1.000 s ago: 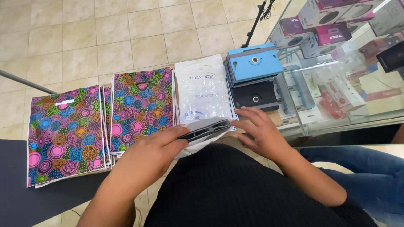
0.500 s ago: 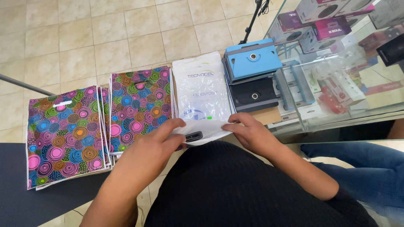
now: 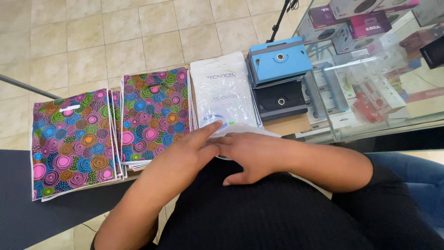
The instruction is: The person places several tablet or phone cases into individual white protective pouches and colorful patterned paper gift bags on a store counter.
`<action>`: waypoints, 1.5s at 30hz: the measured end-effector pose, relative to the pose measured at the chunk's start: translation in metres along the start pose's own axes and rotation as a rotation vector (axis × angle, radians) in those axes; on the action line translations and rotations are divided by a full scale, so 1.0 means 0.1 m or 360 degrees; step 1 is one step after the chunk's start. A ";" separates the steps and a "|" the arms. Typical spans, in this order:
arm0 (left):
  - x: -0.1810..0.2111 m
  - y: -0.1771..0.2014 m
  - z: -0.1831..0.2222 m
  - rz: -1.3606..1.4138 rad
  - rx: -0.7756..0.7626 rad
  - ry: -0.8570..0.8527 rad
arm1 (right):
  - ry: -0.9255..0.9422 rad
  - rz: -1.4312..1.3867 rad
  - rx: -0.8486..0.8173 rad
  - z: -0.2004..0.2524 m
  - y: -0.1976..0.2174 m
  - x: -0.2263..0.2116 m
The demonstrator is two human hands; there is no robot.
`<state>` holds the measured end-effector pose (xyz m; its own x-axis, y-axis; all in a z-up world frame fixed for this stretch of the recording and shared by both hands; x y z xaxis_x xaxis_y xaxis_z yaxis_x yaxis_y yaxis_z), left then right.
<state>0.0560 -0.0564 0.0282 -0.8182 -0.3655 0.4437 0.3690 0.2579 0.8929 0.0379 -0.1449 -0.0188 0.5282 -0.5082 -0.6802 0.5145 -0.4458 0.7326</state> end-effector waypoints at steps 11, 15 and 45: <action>0.02 -0.06 0.15 0.0059 0.0003 -0.0131 | -0.0347 0.0153 -0.0764 -0.36 -0.65 0.35; -0.11 -0.05 0.19 -0.0052 -0.0013 0.0033 | -0.0332 0.0305 -0.0466 -0.30 -0.59 0.40; -0.11 0.47 0.65 -0.0179 0.0537 0.0078 | 0.0004 -0.0215 0.0958 1.21 0.42 0.31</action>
<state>0.0533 0.0180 0.0602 -0.8204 -0.4484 0.3547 0.1051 0.4915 0.8645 -0.0059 -0.2681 -0.0057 0.4868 -0.4170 -0.7676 0.1057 -0.8441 0.5256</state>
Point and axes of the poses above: each hand's wrist, its own z-axis away from the middle knuckle, its own y-axis out of the back of the hand, x = y × z, the point moved 10 cm from there along -z, towards the middle knuckle, and after that the axes turned 3 degrees about x, right-handed, at the moved point
